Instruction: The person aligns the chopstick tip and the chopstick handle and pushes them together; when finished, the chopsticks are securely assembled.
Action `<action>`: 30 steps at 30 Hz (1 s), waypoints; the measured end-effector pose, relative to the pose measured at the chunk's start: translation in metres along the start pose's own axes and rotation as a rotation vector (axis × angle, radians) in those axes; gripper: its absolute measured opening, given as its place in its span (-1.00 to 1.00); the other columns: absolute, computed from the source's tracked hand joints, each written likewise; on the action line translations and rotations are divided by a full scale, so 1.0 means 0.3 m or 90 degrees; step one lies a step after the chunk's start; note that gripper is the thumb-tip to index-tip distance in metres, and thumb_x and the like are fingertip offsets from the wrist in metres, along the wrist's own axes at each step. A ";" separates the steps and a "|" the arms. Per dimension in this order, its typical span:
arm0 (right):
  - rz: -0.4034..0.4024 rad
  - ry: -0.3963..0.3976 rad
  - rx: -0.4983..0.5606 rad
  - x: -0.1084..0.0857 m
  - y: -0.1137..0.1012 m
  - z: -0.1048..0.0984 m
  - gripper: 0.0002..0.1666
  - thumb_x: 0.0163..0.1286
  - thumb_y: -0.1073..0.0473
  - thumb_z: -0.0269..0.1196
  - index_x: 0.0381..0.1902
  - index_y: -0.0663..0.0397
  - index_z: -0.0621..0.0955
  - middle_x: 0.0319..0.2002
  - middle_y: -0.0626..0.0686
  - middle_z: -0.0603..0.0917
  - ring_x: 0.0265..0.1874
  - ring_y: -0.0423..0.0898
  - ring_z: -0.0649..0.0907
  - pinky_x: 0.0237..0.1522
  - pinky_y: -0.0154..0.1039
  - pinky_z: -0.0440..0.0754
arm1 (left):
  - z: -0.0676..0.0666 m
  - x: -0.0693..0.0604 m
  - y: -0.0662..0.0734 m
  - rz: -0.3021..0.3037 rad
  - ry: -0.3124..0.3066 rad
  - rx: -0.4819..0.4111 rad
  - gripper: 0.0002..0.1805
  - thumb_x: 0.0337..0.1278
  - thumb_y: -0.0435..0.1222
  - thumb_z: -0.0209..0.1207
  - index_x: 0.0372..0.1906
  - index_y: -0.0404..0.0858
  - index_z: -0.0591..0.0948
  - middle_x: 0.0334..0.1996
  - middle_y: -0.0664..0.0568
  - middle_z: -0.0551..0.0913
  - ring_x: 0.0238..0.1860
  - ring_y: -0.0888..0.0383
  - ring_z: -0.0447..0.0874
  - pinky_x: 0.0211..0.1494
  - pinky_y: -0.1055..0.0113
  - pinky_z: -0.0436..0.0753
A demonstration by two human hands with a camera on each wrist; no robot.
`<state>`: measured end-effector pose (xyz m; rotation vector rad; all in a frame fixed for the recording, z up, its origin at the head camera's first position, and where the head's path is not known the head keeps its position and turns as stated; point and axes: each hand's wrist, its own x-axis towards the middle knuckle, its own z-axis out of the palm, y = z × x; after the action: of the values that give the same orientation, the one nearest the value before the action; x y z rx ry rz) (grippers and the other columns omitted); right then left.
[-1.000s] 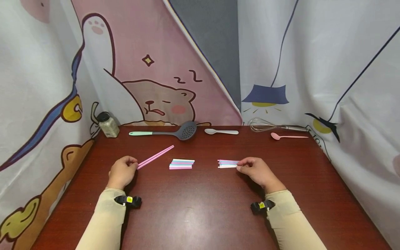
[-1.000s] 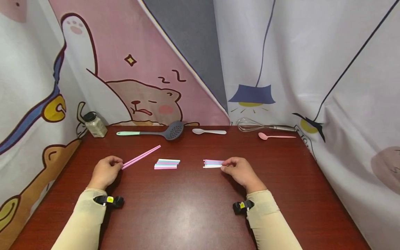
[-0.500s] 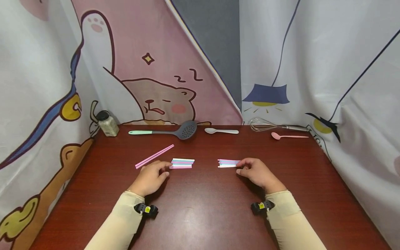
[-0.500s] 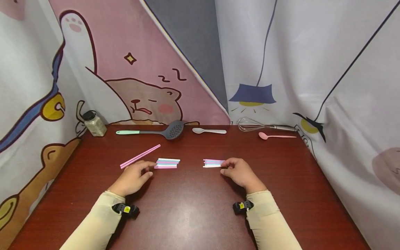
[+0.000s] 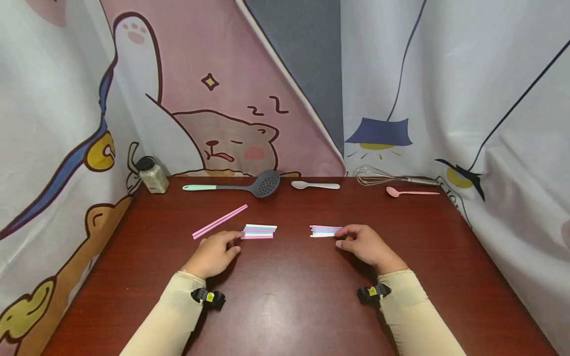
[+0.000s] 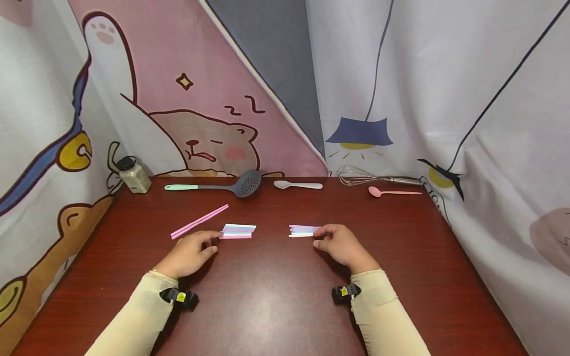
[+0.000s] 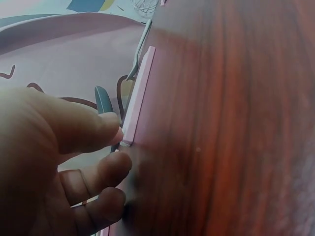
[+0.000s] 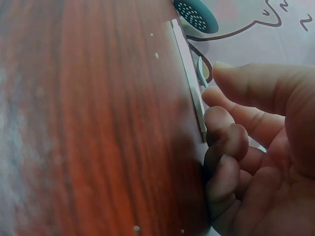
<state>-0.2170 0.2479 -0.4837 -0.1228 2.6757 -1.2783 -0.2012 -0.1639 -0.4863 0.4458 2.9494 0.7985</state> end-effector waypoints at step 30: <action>-0.025 -0.017 -0.016 0.001 -0.005 0.003 -0.79 0.29 0.26 0.46 -0.12 0.18 0.78 -0.54 -0.04 0.54 -0.50 -0.14 0.49 -0.45 -0.28 0.43 | 0.011 0.015 0.001 -0.036 0.040 -0.039 -0.75 0.35 -0.30 0.31 0.08 -0.16 0.72 -0.39 0.07 0.62 -0.35 0.13 0.54 -0.24 0.15 0.54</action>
<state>-0.2171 0.2462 -0.4832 -0.1947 2.6807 -1.2451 -0.2051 -0.1607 -0.4887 0.3392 2.9702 0.9104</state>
